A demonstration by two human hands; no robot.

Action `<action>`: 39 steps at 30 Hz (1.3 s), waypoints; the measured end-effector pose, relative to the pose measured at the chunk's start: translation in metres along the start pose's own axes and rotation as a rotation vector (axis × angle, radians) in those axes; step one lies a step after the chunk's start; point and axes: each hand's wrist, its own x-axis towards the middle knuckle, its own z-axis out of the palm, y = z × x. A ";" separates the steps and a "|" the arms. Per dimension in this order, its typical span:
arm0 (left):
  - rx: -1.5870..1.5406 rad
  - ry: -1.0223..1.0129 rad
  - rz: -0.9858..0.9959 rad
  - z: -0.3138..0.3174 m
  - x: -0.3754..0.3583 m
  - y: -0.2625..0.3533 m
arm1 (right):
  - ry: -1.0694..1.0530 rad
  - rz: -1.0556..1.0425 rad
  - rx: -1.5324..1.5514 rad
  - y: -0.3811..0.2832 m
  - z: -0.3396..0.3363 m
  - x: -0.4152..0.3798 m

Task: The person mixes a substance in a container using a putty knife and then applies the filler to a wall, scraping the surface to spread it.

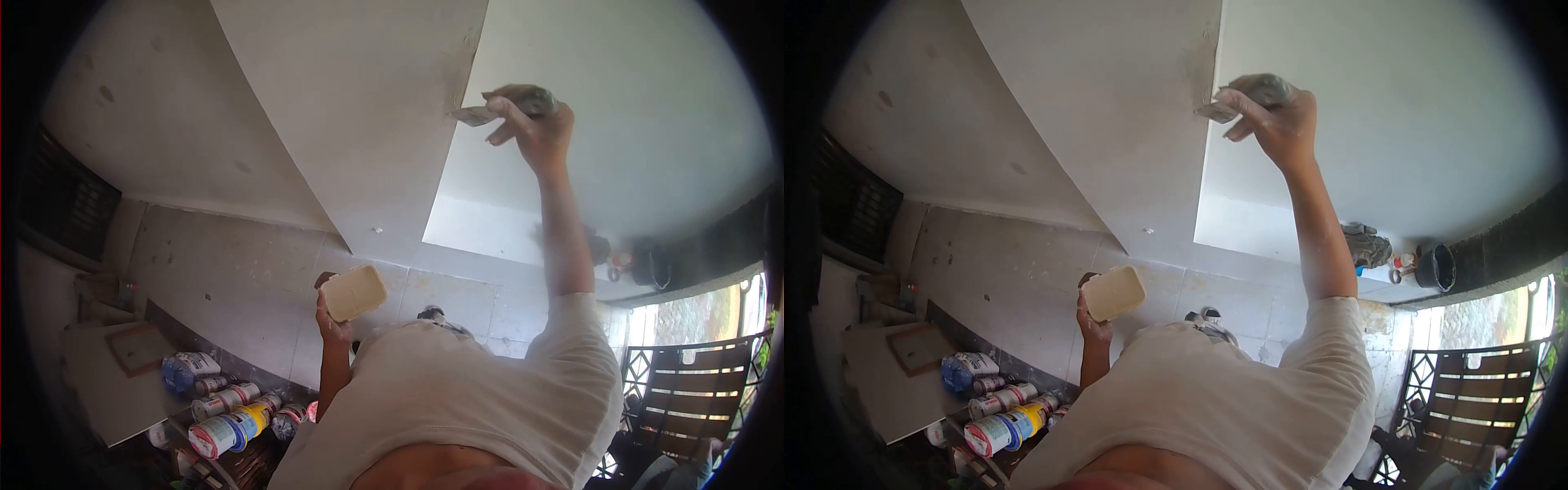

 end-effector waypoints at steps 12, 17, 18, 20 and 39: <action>-0.026 -0.055 0.036 0.004 -0.001 0.002 | 0.080 -0.110 0.173 0.015 -0.033 0.105; -0.007 -0.015 0.075 -0.002 0.003 -0.004 | 0.240 -0.162 0.346 0.016 -0.058 0.087; -0.006 0.000 0.072 -0.003 0.004 -0.006 | 0.235 -0.175 0.417 0.022 -0.060 0.077; -0.008 -0.016 0.078 0.003 0.002 -0.003 | 0.144 -0.136 0.506 0.040 -0.054 0.056; -0.040 0.003 0.019 0.002 -0.001 -0.002 | 0.297 -0.040 0.885 0.100 -0.029 0.011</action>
